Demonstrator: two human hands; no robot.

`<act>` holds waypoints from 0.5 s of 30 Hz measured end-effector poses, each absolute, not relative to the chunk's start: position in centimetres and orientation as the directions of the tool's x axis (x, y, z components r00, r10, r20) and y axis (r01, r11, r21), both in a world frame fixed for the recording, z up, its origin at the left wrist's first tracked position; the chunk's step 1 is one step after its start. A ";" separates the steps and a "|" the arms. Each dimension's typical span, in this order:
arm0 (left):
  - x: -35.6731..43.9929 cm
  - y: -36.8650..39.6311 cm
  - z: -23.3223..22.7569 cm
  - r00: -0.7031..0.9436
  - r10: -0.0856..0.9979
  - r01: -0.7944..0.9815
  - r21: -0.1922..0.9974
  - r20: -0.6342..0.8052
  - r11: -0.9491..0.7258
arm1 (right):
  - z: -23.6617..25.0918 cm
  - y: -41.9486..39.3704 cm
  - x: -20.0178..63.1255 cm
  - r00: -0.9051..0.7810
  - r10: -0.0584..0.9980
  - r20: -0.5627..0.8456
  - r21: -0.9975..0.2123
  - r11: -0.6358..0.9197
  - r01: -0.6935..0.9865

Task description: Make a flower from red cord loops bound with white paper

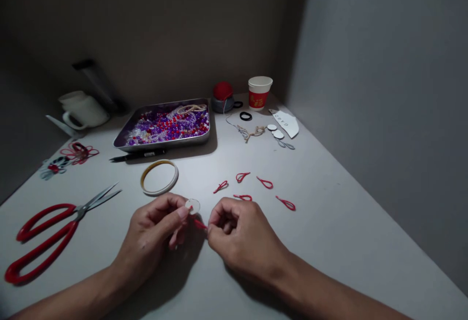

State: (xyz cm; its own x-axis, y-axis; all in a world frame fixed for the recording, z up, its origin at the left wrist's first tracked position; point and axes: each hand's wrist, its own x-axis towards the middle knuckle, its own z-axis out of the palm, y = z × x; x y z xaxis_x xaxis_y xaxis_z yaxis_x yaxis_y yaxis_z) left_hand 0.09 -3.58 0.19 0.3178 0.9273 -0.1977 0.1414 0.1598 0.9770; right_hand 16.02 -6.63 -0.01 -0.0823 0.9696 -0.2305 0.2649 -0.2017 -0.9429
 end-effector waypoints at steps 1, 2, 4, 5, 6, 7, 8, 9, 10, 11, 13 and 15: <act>0.2 -3.8 0.2 0.317 0.926 0.154 0.975 -0.203 0.160 | 0.0 -6.7 16.0 -0.075 0.973 -0.221 -0.944 -0.194 0.265; 0.3 -3.9 0.2 0.318 0.927 0.164 0.975 -0.197 0.151 | 0.0 -6.7 15.9 -0.074 0.974 -0.214 -0.947 -0.188 0.261; 0.5 -4.2 0.1 0.323 0.932 0.171 0.979 -0.162 0.111 | 0.1 -6.8 15.7 -0.083 0.974 -0.213 -0.950 -0.187 0.250; 0.5 -4.3 0.0 0.325 0.936 0.172 0.981 -0.137 0.084 | 0.1 -6.9 15.6 -0.088 0.973 -0.212 -0.953 -0.186 0.240; 0.5 -4.3 -0.1 0.321 0.941 0.177 0.983 -0.111 0.056 | 0.0 -6.9 15.5 -0.096 0.972 -0.213 -0.956 -0.187 0.227; 0.5 -4.4 -0.1 0.311 0.947 0.185 0.982 -0.085 0.028 | 0.0 -6.9 15.4 -0.111 0.970 -0.215 -0.959 -0.189 0.209; 0.5 -4.3 -0.2 0.294 0.954 0.193 0.981 -0.061 0.003 | -0.1 -6.9 15.4 -0.133 0.968 -0.214 -0.964 -0.187 0.189; 0.5 -4.2 -0.2 0.269 0.962 0.201 0.980 -0.044 -0.011 | -0.2 -6.9 15.5 -0.153 0.966 -0.208 -0.969 -0.183 0.167; 0.5 -4.1 -0.2 0.238 0.971 0.206 0.978 -0.035 -0.015 | -0.1 -6.8 15.7 -0.164 0.966 -0.197 -0.974 -0.175 0.144; 0.6 -3.8 -0.1 0.200 0.979 0.209 0.978 -0.034 -0.009 | 0.0 -6.7 16.0 -0.157 0.971 -0.182 -0.979 -0.164 0.122; 0.6 -3.2 0.0 0.118 0.992 0.207 0.978 -0.042 0.017 | 0.6 -6.5 16.6 -0.092 0.988 -0.121 -0.987 -0.109 0.120; 0.7 -2.5 -0.2 0.080 0.996 0.178 0.984 -0.044 0.029 | 1.4 -6.7 16.9 -0.049 0.999 0.017 -0.973 0.028 0.228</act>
State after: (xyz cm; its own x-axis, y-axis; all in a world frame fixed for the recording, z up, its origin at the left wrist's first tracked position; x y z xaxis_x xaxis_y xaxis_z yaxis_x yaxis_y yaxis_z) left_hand 0.65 -2.46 -0.18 0.0803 0.9958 -0.0437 0.1779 0.0288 0.9836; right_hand 16.94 -6.72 1.45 -0.0494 0.9986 0.0171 0.2279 0.0279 -0.9733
